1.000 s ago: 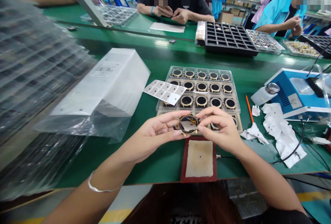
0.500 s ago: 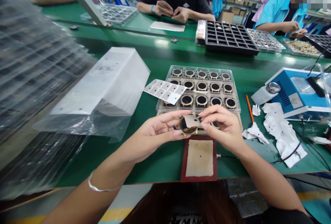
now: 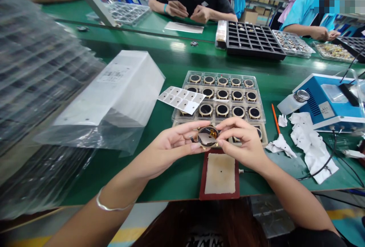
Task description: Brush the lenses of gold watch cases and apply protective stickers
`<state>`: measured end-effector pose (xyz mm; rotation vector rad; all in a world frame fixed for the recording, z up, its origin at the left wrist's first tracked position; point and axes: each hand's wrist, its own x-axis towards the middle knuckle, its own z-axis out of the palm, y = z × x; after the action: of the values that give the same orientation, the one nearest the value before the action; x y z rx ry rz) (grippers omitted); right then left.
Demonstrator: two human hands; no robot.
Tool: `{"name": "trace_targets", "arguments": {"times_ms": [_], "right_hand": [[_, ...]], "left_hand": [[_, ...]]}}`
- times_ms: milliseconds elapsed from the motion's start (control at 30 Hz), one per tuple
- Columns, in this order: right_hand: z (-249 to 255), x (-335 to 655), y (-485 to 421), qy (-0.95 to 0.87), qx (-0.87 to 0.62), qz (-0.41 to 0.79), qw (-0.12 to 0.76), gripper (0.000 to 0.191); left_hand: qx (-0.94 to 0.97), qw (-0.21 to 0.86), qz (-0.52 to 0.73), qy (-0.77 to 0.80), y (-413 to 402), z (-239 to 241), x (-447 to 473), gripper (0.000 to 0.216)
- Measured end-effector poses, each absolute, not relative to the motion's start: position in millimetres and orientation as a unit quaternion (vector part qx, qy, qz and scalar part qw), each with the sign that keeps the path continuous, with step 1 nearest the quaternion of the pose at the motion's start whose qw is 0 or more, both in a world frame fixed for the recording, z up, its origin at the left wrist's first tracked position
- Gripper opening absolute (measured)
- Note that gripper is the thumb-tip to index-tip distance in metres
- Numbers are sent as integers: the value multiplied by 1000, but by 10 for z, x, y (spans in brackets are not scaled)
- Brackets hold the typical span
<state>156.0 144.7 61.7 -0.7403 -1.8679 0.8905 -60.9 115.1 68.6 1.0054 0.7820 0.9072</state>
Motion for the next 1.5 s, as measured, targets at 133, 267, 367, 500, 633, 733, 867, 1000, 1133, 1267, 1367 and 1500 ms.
{"name": "trace_targets", "arguments": {"times_ms": [133, 267, 367, 500, 633, 733, 867, 1000, 1133, 1267, 1367, 1500], "right_hand": [[602, 1562, 1451, -764, -295, 342, 461, 14], [604, 1563, 1448, -766, -295, 338, 461, 17], [610, 1563, 1444, -764, -294, 343, 461, 16], [610, 1566, 1443, -757, -298, 360, 457, 15], [611, 1566, 1444, -758, -300, 358, 455, 13], [615, 1564, 1443, -757, -306, 361, 451, 10], [620, 1560, 1440, -755, -313, 360, 449, 10], [621, 1556, 1438, -759, -307, 354, 453, 13], [621, 1552, 1434, -762, -304, 345, 457, 13], [622, 1546, 1427, -765, -302, 328, 465, 14], [620, 1545, 1422, -766, -302, 321, 469, 14], [618, 1553, 1421, -764, -304, 330, 464, 13]], "left_hand": [[468, 701, 404, 354, 1165, 689, -610, 54], [473, 697, 405, 354, 1174, 686, -612, 52], [469, 700, 406, 354, 1168, 688, -612, 52], [466, 705, 405, 349, 1158, 692, -614, 51], [464, 705, 406, 350, 1160, 692, -617, 51], [458, 710, 405, 349, 1162, 693, -619, 52], [453, 713, 408, 346, 1161, 695, -616, 51], [452, 712, 407, 350, 1163, 699, -610, 49], [445, 715, 411, 347, 1164, 714, -606, 49], [440, 721, 416, 338, 1161, 723, -603, 48], [439, 720, 415, 341, 1164, 713, -601, 49], [442, 718, 412, 346, 1167, 692, -601, 50]]}}
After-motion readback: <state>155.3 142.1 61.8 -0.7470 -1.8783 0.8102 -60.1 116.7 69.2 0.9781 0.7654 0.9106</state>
